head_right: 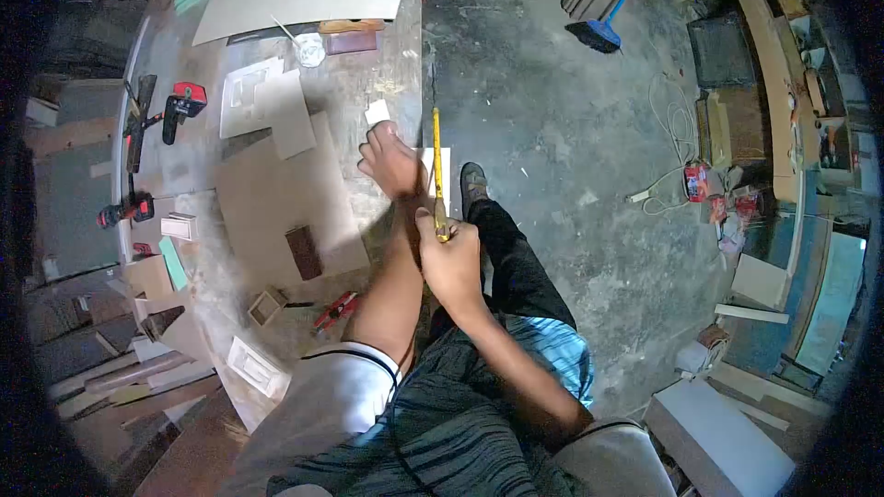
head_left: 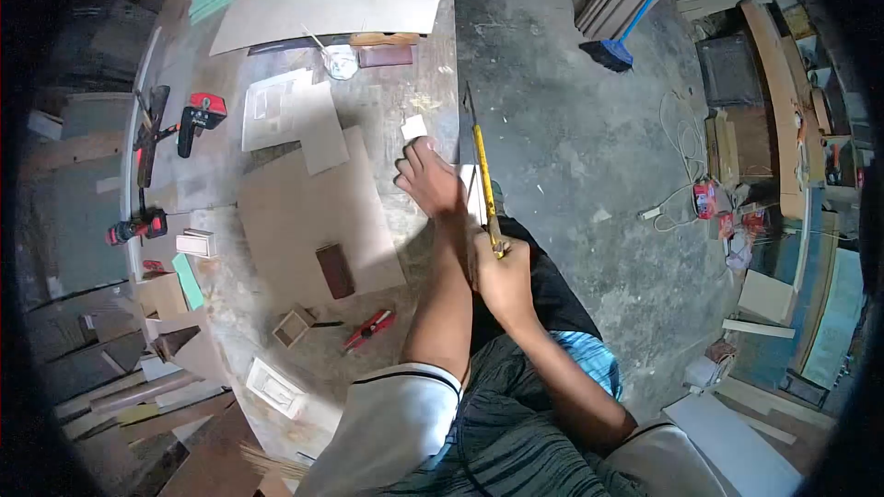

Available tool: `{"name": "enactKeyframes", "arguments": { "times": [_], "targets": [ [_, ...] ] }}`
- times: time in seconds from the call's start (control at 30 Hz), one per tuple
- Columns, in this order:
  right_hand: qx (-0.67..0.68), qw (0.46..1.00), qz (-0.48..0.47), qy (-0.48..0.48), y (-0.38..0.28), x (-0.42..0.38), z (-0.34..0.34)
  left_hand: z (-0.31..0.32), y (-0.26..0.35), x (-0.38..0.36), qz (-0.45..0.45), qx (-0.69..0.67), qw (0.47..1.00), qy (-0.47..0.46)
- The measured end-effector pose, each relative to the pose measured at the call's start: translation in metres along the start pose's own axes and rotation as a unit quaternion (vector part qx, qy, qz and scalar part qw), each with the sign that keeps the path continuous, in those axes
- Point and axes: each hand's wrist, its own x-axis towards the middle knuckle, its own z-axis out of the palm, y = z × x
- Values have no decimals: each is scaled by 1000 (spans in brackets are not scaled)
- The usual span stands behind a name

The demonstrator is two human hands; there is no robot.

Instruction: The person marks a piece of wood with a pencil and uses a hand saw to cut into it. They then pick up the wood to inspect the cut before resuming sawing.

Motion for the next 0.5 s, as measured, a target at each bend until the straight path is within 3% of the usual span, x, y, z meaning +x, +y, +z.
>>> {"name": "enactKeyframes", "arguments": {
  "times": [0.1,0.23,0.33,0.5],
  "targets": [
    [26,1000,-11,0,-1,-1,6,3,-3,1,22,6,1000,0],
    [22,1000,-3,8,-13,-5,8,2,-14,7,131,-14,990,-39],
    [9,1000,-13,18,-7,-4,9,-4,-21,8,211,31,969,-126],
    [46,999,10,24,-14,-12,12,-8,-9,-1,102,28,992,-74]
  ]
}}
